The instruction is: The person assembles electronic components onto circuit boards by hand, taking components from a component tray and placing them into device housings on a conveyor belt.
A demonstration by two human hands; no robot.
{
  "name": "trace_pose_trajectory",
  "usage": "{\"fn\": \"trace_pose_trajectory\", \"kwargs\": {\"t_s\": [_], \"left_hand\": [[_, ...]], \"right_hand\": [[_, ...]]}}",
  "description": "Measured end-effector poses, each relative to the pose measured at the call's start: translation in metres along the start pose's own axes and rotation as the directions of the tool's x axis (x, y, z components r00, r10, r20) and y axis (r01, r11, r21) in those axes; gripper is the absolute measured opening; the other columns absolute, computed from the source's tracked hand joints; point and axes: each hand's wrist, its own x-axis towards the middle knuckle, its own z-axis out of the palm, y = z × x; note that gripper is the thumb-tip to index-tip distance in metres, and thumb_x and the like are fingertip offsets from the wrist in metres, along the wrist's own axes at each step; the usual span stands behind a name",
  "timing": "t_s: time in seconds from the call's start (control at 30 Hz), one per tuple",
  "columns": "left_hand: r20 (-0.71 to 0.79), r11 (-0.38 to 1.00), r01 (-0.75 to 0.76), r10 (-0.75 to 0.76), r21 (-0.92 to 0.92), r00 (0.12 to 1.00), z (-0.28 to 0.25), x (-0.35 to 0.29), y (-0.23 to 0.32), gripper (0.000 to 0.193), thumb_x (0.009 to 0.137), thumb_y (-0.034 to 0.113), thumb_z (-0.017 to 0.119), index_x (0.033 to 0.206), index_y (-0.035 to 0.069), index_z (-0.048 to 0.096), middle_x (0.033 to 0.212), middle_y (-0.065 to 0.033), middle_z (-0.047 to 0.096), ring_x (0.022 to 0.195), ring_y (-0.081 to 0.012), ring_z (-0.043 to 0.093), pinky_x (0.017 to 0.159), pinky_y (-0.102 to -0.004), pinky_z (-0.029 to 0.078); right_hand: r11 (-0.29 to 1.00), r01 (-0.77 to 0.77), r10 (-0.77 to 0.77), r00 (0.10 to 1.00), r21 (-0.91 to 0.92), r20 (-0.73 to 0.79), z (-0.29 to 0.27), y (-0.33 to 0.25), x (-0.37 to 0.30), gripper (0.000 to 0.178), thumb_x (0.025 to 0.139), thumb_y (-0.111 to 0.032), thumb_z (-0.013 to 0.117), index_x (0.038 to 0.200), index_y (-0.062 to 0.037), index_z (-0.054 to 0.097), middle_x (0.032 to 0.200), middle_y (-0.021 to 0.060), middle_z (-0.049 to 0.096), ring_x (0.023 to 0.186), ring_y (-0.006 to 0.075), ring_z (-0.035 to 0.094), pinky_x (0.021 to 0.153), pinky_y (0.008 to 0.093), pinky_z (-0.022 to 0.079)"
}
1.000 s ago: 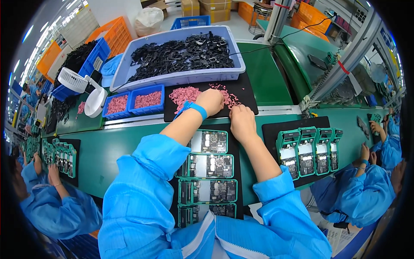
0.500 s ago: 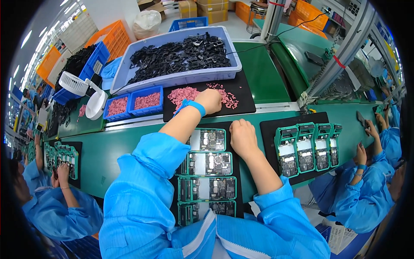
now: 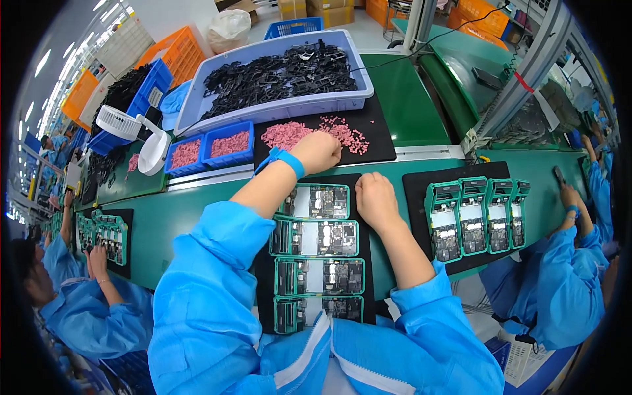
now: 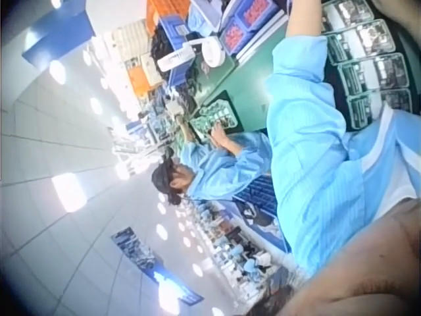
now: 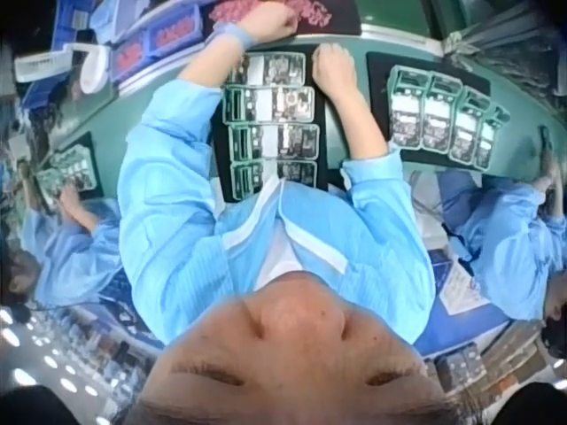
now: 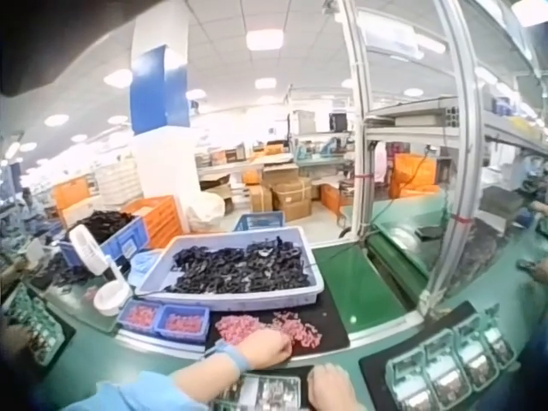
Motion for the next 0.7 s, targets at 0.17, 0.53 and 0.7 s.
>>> {"fn": "trace_pose_trajectory", "kwargs": {"t_s": [0.17,0.53,0.7], "left_hand": [[0.061,0.992,-0.083,0.089,-0.095,0.994,-0.014,-0.036,0.024,0.008,0.073,0.012,0.067,0.076,0.005,0.069,0.079,-0.0125,0.066,0.078,-0.0302,0.064,0.072,-0.0393,0.052],[-0.025,0.923,-0.217,0.237,0.317,0.971,0.005,-0.057,0.037,0.006,0.071,0.013,0.065,0.072,0.009,0.069,0.081,-0.0091,0.068,0.081,-0.0258,0.064,0.073,-0.0375,0.05],[0.025,0.902,-0.152,0.155,0.405,0.988,0.005,-0.053,0.052,0.005,0.07,0.012,0.066,0.071,0.009,0.07,0.079,-0.0079,0.068,0.083,-0.0256,0.064,0.073,-0.0369,0.049]], "right_hand": [[1.0,-0.011,0.011,1.0,0.007,0.006,-0.004,0.001,-0.001,0.005,0.08,-0.005,0.061,0.081,-0.0016,0.057,0.081,0.0165,0.058,0.08,0.0359,0.057,0.074,0.0455,0.046],[0.999,0.033,-0.033,0.999,-0.028,0.025,-0.002,0.003,-0.001,0.006,0.079,-0.003,0.062,0.082,-0.0026,0.057,0.083,0.0159,0.059,0.083,0.0351,0.057,0.075,0.0445,0.046],[0.998,0.035,-0.032,0.998,-0.057,0.058,-0.004,0.003,0.002,0.005,0.079,-0.004,0.061,0.082,-0.003,0.058,0.084,0.0158,0.059,0.084,0.0347,0.058,0.075,0.0445,0.047]]}}
